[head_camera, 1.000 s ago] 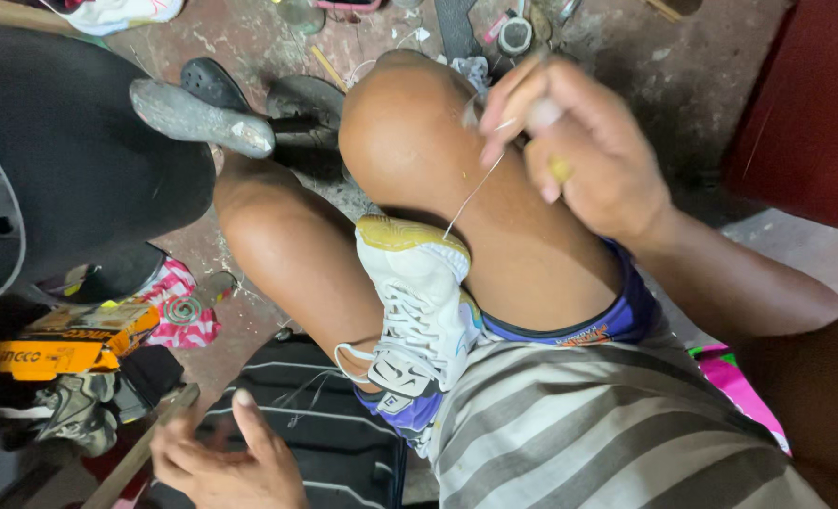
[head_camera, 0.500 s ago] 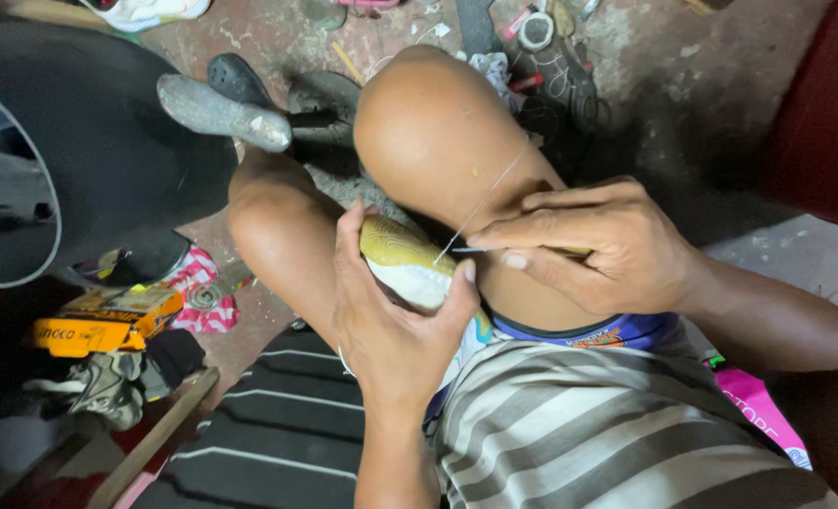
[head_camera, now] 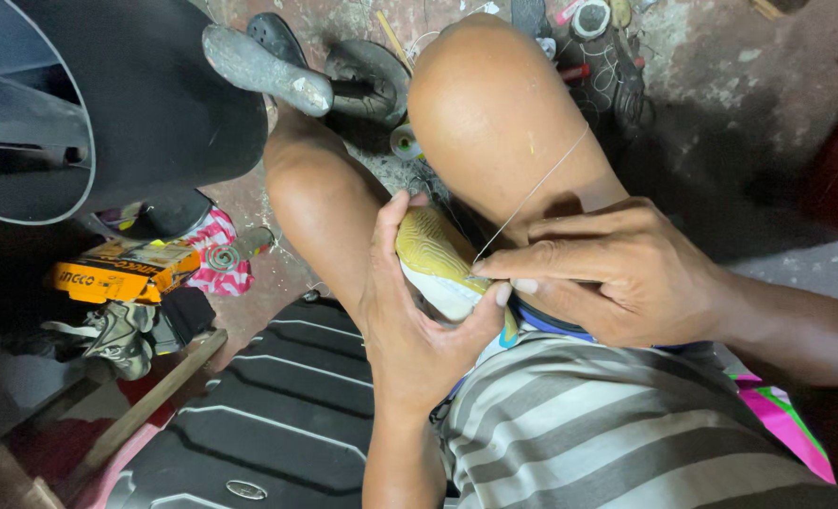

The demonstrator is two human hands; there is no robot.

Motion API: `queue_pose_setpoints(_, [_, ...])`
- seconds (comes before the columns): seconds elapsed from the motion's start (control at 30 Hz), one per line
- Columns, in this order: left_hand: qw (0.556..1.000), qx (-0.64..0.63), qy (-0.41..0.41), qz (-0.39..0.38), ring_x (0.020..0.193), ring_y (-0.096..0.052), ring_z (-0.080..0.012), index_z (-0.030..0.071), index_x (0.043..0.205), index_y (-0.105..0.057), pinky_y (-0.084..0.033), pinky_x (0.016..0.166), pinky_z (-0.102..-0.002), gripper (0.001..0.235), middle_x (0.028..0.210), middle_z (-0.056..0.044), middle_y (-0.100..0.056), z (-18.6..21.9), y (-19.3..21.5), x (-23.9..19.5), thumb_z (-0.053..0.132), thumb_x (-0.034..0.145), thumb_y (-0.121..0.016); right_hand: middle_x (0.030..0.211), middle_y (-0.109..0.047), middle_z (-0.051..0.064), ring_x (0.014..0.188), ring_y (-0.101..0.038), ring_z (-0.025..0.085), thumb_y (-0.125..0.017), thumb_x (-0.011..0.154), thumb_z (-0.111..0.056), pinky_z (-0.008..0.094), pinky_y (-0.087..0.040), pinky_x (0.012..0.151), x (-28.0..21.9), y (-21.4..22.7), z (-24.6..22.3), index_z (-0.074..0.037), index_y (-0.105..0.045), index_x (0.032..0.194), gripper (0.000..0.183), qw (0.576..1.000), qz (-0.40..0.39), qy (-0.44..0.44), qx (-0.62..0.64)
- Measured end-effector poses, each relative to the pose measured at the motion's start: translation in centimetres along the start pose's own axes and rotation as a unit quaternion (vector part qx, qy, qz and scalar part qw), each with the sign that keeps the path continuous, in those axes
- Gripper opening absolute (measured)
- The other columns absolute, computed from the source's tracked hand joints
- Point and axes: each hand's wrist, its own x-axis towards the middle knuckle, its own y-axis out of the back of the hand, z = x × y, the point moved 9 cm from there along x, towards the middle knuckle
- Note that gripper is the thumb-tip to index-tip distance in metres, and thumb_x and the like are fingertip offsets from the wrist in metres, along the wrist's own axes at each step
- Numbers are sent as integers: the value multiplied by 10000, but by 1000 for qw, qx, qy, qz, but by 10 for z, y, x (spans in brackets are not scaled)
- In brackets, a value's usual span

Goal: The person sits on the floor and sews a white sneaker using a wooden-handled awl and white thread. They repeatedly pierce the shoe's sole and upper, pull the thread through, and tighten the stitches to repair the footwear.

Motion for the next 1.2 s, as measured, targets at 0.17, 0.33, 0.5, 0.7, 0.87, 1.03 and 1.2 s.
queue_pose_setpoints(0.17, [999, 39, -10, 6, 1339, -632, -348, 13, 1527, -401, -498, 1136, -409, 961, 1417, -195, -611, 3, 0, 1, 240, 741, -906, 959, -772, 97, 724, -763, 200, -733, 884, -97, 304, -609, 639, -1, 1, 0, -101, -758, 1152, 270, 999, -8, -31, -24])
queue_pose_setpoints(0.33, [998, 56, -5, 10, 1288, -647, -343, 4, 1502, -408, -524, 1071, -398, 973, 1398, -209, -615, 4, -6, 2, 314, 740, -927, 974, -776, 100, 760, -772, 223, -695, 879, -53, 311, -613, 636, -3, 7, -1, -102, -747, 1178, 308, 997, -18, -40, -61])
queue_pose_setpoints(0.5, [998, 55, -41, -7, 1310, -614, -390, -21, 1499, -409, -502, 1093, -430, 917, 1410, -240, -588, 5, -14, 5, 343, 799, -877, 1078, -759, 85, 718, -744, 240, -677, 792, -129, 359, -552, 543, -8, 16, -3, -154, -746, 1256, 470, 978, -77, -23, -192])
queue_pose_setpoints(0.7, [993, 65, -93, -43, 1316, -609, -422, -30, 1488, -468, -500, 1103, -448, 695, 1423, -240, -595, 5, -14, 11, 314, 960, -761, 1106, -773, 4, 576, -717, 242, -697, 756, -164, 369, -542, 433, 3, 26, 4, -201, -774, 1206, 458, 953, -156, -57, -255])
queue_pose_setpoints(0.87, [994, 68, -71, -37, 1226, -649, -396, 3, 1432, -546, -538, 1009, -437, 654, 1340, -222, -628, 2, -15, 16, 335, 925, -791, 989, -765, -11, 558, -687, 215, -690, 819, -162, 363, -509, 418, 13, 25, 6, -179, -767, 1128, 318, 949, -178, -57, -254])
queue_pose_setpoints(1.03, [994, 78, -74, -18, 1208, -659, -376, 12, 1406, -580, -548, 1001, -434, 667, 1300, -197, -654, 1, -21, 18, 359, 893, -828, 897, -767, 35, 623, -728, 251, -700, 768, -157, 381, -548, 466, 26, 26, 2, -125, -765, 1076, 316, 951, -185, -14, -245])
queue_pose_setpoints(1.2, [993, 86, -80, -11, 1204, -658, -373, 16, 1401, -591, -543, 1005, -435, 693, 1293, -194, -657, 2, -24, 18, 386, 871, -842, 848, -732, 110, 536, -700, 308, -656, 808, -165, 449, -517, 428, 34, 9, 13, -102, -718, 1058, 266, 936, -258, -58, -231])
